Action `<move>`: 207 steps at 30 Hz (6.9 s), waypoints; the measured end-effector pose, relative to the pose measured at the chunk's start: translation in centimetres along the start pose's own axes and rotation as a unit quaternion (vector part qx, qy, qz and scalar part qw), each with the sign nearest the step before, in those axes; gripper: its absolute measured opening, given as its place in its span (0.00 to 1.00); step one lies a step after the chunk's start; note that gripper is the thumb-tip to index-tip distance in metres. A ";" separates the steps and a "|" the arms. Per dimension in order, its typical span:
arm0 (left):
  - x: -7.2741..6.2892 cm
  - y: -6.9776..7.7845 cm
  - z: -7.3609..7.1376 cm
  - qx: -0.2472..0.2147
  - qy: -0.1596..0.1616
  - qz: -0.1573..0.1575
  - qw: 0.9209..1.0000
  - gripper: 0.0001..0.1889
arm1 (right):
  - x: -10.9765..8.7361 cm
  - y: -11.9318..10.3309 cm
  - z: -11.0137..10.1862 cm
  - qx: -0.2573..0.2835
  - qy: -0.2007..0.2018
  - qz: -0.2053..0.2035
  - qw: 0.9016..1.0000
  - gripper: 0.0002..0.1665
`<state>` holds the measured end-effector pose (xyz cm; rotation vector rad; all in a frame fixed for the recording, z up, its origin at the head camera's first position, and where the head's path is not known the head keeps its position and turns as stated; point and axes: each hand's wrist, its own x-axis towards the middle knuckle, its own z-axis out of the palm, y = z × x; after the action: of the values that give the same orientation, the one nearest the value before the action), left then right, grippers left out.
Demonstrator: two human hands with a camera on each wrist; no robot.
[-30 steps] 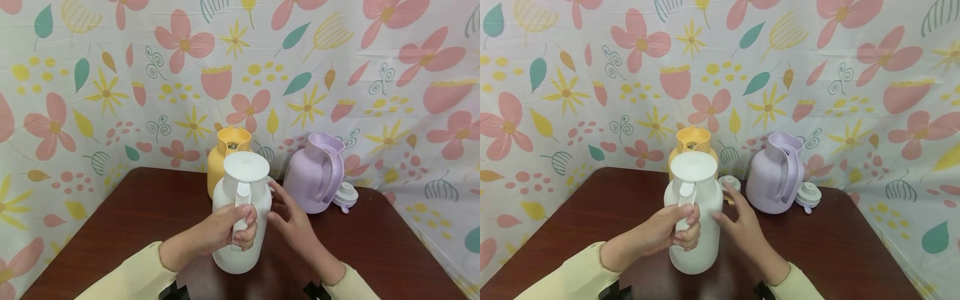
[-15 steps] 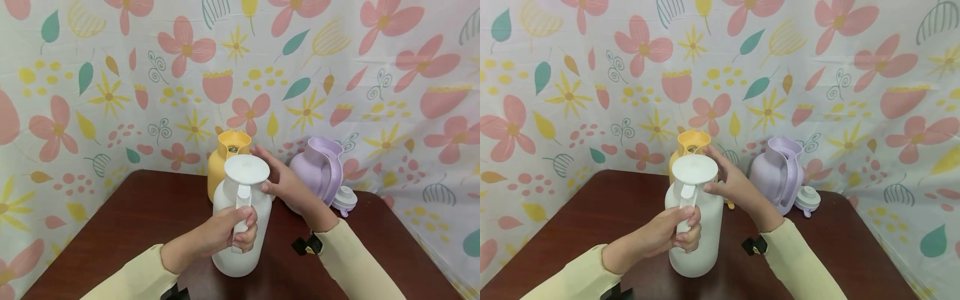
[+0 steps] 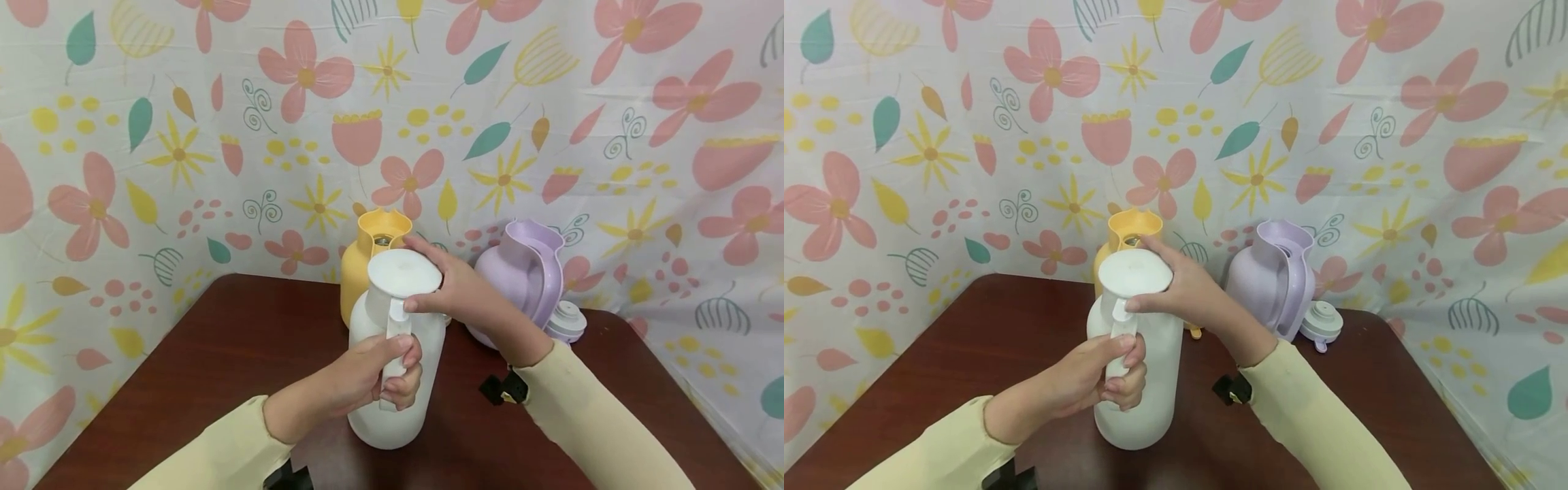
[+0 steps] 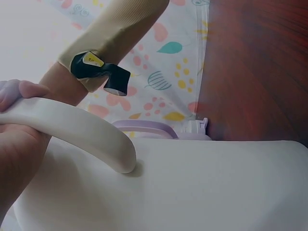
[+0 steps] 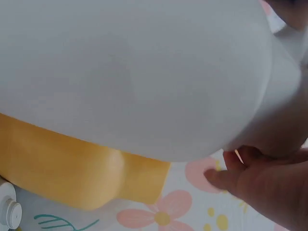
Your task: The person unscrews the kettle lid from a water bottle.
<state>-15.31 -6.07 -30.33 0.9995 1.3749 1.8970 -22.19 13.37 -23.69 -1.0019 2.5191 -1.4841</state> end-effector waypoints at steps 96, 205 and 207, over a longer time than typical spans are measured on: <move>0.4 -0.1 -1.0 -0.041 -0.061 0.004 0.997 0.18 | -2.5 1.7 3.6 0.026 0.143 -0.106 0.984 0.49; 0.3 -0.1 -0.2 -0.040 -0.033 0.017 0.998 0.17 | -2.7 0.9 2.6 0.032 0.217 -0.069 0.973 0.62; 0.3 -0.1 -0.2 -0.042 -0.034 0.017 0.998 0.17 | -3.1 0.2 3.2 -0.020 0.234 -0.041 0.971 0.62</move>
<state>-15.66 -5.92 -30.38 1.0432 1.2363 1.9107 -18.71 12.74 -26.42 -0.8487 2.8538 -1.8939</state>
